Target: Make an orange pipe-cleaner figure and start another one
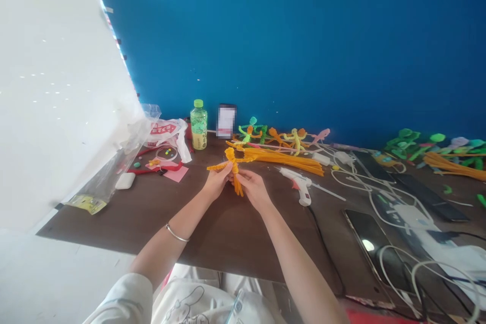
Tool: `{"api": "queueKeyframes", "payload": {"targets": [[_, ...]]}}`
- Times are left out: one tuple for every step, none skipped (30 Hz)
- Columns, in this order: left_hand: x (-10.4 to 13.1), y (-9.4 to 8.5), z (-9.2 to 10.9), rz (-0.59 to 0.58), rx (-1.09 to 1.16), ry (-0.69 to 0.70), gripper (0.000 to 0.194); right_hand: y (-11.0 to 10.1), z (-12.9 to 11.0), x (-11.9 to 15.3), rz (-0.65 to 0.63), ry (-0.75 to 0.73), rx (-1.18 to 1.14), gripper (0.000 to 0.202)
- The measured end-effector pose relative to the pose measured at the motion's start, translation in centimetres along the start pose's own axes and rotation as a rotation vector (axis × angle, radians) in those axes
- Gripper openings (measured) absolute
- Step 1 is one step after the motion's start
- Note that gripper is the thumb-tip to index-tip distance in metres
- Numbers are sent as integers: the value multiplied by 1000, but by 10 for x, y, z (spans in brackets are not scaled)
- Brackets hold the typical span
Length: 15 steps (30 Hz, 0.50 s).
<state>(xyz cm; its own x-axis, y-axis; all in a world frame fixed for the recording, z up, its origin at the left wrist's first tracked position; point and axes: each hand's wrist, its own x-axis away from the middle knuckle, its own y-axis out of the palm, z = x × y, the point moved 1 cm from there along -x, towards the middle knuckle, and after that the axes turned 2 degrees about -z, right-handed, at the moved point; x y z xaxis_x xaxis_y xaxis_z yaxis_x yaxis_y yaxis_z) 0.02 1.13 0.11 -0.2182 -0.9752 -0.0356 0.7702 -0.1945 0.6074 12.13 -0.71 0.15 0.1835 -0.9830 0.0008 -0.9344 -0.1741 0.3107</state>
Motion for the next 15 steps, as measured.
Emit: {"api": "queueKeyframes", "payload": {"targets": [[-1, -1, 0, 5, 2, 11, 31, 0, 1, 0, 15, -17, 30, 31], [-1, -1, -1, 7, 1, 18, 31, -1, 1, -1, 33, -35, 69, 31], [-2, -2, -2, 10, -4, 23, 31, -2, 1, -1, 59, -56, 116, 31], [-2, -3, -3, 15, -21, 27, 31, -3, 1, -1, 92, -77, 166, 30], [-3, -4, -4, 15, -54, 25, 32, -4, 1, -1, 128, -98, 215, 28], [-3, -4, -5, 12, -98, 23, 33, -5, 0, -1, 161, -120, 257, 28], [-3, -5, -6, 6, -149, 22, 33, -6, 0, -2, 187, -141, 296, 27], [-3, -6, -8, -3, -205, 24, 33, -7, 0, -2, 204, -158, 329, 26], [-3, -7, -9, -12, -260, 30, 33, -8, 1, -2, 211, -174, 357, 26], [-4, -8, -10, -17, -309, 39, 32, -8, 1, -2, 213, -193, 381, 25], [-4, -9, -10, -13, -354, 49, 31, -9, 2, -3, 212, -214, 400, 25], [-4, -11, -11, -3, -397, 56, 30, -9, 3, -3, 210, -237, 418, 24], [-4, -13, -12, 4, -438, 55, 29, -9, 3, -4, 209, -259, 430, 24], [-5, -15, -12, 6, -472, 47, 29, -10, 4, -4, 208, -278, 438, 24], [-5, -16, -13, 2, -494, 36, 29, -10, 4, -5, 206, -288, 442, 25]]}}
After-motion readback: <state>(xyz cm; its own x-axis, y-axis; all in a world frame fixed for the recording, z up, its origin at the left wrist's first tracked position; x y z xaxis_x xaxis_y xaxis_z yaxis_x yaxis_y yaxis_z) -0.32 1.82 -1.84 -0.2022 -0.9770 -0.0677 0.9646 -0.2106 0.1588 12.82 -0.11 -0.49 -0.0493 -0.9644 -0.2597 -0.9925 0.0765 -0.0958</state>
